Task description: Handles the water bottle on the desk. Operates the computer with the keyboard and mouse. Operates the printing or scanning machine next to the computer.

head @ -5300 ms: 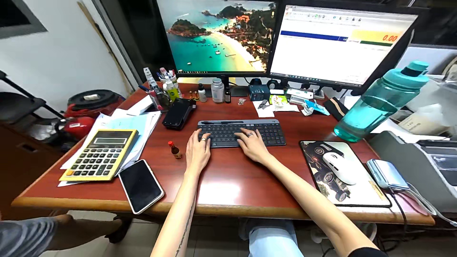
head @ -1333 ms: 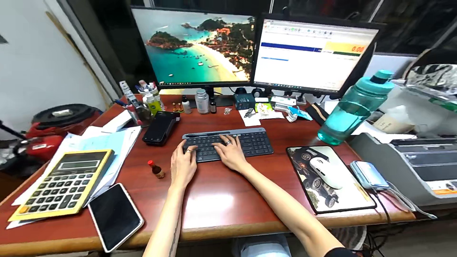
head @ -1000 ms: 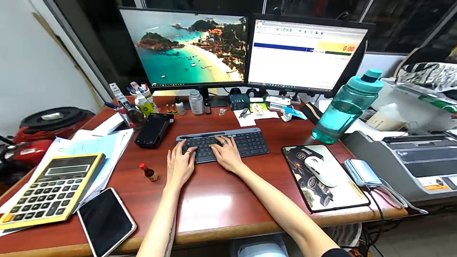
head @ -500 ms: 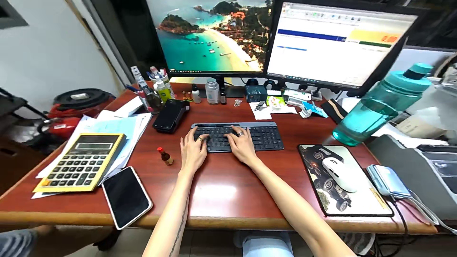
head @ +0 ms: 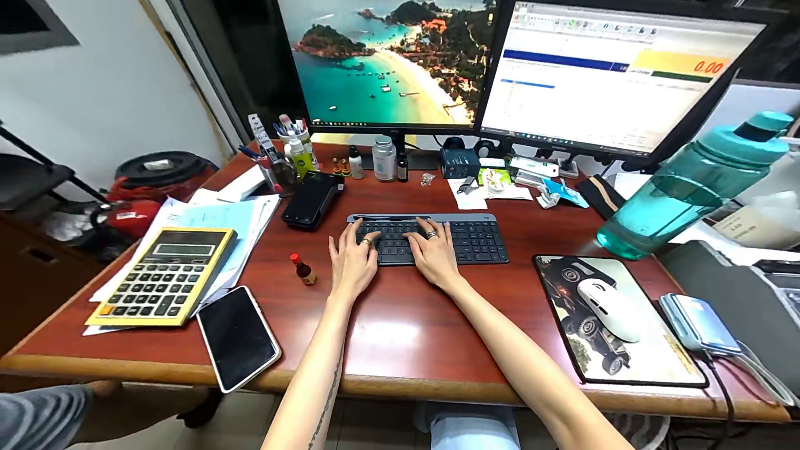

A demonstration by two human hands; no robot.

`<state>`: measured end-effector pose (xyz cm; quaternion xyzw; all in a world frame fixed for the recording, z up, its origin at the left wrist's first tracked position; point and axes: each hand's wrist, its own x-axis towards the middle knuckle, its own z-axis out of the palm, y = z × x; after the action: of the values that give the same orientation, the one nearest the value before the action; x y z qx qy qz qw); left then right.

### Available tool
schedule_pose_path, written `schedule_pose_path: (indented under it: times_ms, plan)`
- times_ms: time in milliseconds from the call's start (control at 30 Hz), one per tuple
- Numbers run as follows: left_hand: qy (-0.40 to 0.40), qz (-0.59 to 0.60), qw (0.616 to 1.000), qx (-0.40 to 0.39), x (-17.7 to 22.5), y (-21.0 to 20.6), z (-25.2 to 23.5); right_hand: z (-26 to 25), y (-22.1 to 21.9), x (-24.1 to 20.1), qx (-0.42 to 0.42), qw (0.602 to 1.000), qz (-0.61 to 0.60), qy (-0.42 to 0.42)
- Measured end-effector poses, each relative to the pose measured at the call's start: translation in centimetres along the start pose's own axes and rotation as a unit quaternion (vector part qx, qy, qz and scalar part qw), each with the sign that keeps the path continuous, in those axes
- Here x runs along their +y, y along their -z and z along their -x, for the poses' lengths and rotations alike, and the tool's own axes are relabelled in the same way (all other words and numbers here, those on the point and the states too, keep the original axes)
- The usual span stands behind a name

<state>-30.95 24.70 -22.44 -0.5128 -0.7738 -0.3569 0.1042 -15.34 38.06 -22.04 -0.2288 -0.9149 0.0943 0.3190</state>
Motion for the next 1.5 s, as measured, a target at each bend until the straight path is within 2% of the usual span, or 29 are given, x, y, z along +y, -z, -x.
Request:
schedule_pose_path:
  times_ms: [100, 267, 333, 500, 633, 767, 867, 967, 1133, 1267, 1500]
  plan:
    - [-0.01, -0.006, 1.0, -0.005, 0.1, 0.0, 0.0, 0.0, -0.1, 0.0, -0.008, 1.0, 0.016, 0.007]
    - [-0.008, -0.022, 1.0, -0.02, -0.1, -0.5, -0.1, 0.0, 0.0, 0.0, 0.036, 0.999, 0.013, 0.03]
    - [-0.025, -0.024, 0.999, -0.001, 0.1, -0.8, -0.4, 0.0, -0.2, 0.1, 0.046, 0.998, 0.008, 0.033]
    - [-0.051, -0.039, 0.998, -0.02, 0.6, -1.3, -0.6, 0.5, 0.2, 0.1, 0.06, 0.997, -0.017, 0.048]
    - [-0.038, -0.01, 0.999, -0.004, 0.3, -0.8, -0.7, 3.1, 4.5, -0.1, 0.044, 0.995, -0.049, 0.075]
    - [-0.033, 0.01, 0.999, 0.029, 0.4, -0.4, -0.7, 8.9, 12.5, 2.9, 0.062, 0.995, 0.023, 0.077]
    - [-0.039, 0.003, 0.998, 0.044, 0.4, -0.5, -0.7, 13.5, 17.9, 7.2, 0.078, 0.992, 0.094, 0.024]
    - [-0.043, -0.004, 0.998, 0.051, 0.4, -0.6, -0.8, 17.6, 21.1, 11.4, 0.071, 0.988, 0.132, -0.047]
    - [-0.051, -0.021, 0.996, 0.067, 0.5, -0.2, -0.7, 21.7, 22.3, 14.9, 0.018, 0.983, 0.155, -0.096]
    - [-0.045, -0.03, 0.995, 0.086, 0.1, 0.2, -0.6, 22.0, 21.9, 15.7, 0.031, 0.986, 0.138, -0.083]
    - [-0.043, -0.046, 0.994, 0.093, -0.2, 0.1, -0.5, 22.6, 22.0, 16.6, 0.053, 0.982, 0.144, -0.111]
